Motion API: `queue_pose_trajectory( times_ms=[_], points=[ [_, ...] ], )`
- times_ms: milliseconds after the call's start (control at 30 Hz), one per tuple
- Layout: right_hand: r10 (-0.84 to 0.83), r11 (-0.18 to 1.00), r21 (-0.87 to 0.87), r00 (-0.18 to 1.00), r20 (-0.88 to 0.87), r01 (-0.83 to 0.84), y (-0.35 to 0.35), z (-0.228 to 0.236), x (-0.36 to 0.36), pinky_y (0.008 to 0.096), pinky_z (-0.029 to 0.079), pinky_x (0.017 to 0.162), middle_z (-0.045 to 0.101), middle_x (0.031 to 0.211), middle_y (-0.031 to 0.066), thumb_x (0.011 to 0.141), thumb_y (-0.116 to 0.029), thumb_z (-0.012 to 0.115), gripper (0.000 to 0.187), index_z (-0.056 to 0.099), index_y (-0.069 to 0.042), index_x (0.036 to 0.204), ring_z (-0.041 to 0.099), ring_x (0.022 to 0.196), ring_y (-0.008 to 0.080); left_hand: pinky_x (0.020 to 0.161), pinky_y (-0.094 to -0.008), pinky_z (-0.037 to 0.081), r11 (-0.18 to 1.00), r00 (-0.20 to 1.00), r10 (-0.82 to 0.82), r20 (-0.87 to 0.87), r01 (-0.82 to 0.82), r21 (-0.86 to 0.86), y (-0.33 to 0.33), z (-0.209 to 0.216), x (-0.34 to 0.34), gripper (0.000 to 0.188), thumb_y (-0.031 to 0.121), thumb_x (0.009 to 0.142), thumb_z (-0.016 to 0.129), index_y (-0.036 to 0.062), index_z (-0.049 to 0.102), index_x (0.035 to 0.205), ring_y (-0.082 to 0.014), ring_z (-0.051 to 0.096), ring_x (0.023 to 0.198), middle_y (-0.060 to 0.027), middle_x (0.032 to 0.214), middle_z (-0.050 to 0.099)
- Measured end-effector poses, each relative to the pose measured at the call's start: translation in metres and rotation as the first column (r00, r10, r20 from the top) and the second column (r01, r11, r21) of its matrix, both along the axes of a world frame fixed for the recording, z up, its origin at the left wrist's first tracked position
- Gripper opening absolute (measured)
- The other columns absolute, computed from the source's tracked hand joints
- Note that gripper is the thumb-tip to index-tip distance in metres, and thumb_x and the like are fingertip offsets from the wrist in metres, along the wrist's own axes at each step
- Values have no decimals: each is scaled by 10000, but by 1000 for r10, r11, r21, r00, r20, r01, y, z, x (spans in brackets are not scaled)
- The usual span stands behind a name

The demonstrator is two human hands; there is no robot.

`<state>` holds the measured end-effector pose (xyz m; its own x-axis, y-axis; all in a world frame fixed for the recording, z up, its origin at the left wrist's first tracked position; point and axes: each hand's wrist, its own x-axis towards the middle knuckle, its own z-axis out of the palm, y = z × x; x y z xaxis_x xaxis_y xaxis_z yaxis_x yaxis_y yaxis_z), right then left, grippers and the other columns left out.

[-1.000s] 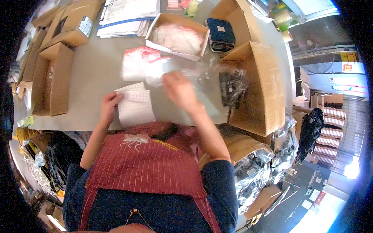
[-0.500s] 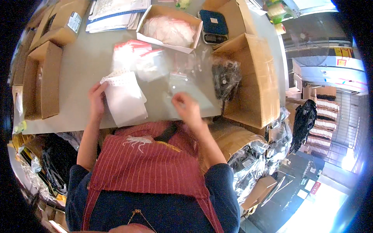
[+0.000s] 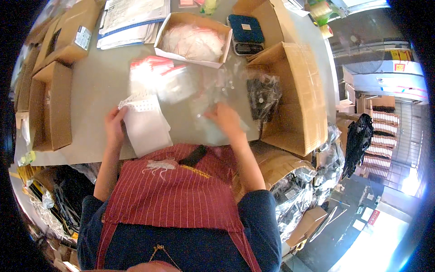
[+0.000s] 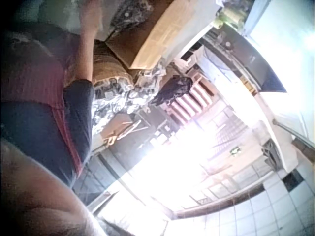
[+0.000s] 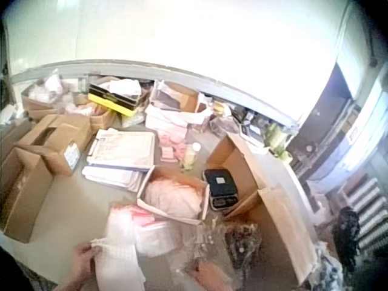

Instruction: The person sorts various small hardware components from a large collection, placing individual items into small plastic bags.

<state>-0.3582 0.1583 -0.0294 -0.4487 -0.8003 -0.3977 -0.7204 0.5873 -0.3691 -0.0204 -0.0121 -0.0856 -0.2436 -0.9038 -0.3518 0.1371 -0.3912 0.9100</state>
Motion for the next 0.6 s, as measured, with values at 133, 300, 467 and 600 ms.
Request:
queue_pose_trajectory(
  times_ms=[133, 300, 467, 600],
  points=[
    [61, 989, -146, 985, 162, -38, 23, -5, 15, 505, 532, 702, 708, 844, 159, 902, -402, 671, 345, 629, -96, 1055, 686, 793, 394, 716, -239, 488, 998, 999, 35, -37, -33, 55, 2, 5, -11, 141, 94, 906, 710, -21, 721, 986, -95, 631, 770, -25, 898, 718],
    [-41, 968, -248, 968, -248, -23, 38, -1, 5, 538, 539, 602, 703, 749, 130, 966, -335, 586, 336, 633, -138, 1234, 684, 654, 397, 787, -254, 493, 999, 999, 39, -4, -39, 17, 0, -1, -5, 186, 92, 911, 709, -33, 711, 1049, -109, 637, 839, -42, 964, 721],
    [85, 992, -85, 992, -91, -93, 46, 5, 22, 436, 540, 627, 698, 758, 158, 943, -338, 650, 383, 650, -142, 1272, 694, 711, 355, 804, -244, 482, 999, 999, 32, 14, -33, 42, 1, 4, -7, 201, 91, 915, 705, -38, 711, 1070, -111, 632, 860, -48, 990, 720],
    [-37, 953, -295, 995, 96, 64, 31, 1, -9, 419, 542, 697, 709, 850, 149, 903, -245, 665, 283, 659, -90, 1139, 703, 790, 326, 763, -234, 464, 997, 999, 54, -2, -53, 48, 1, 10, -13, 205, 111, 921, 702, -33, 712, 1066, -96, 618, 834, -32, 972, 714]
  ],
)
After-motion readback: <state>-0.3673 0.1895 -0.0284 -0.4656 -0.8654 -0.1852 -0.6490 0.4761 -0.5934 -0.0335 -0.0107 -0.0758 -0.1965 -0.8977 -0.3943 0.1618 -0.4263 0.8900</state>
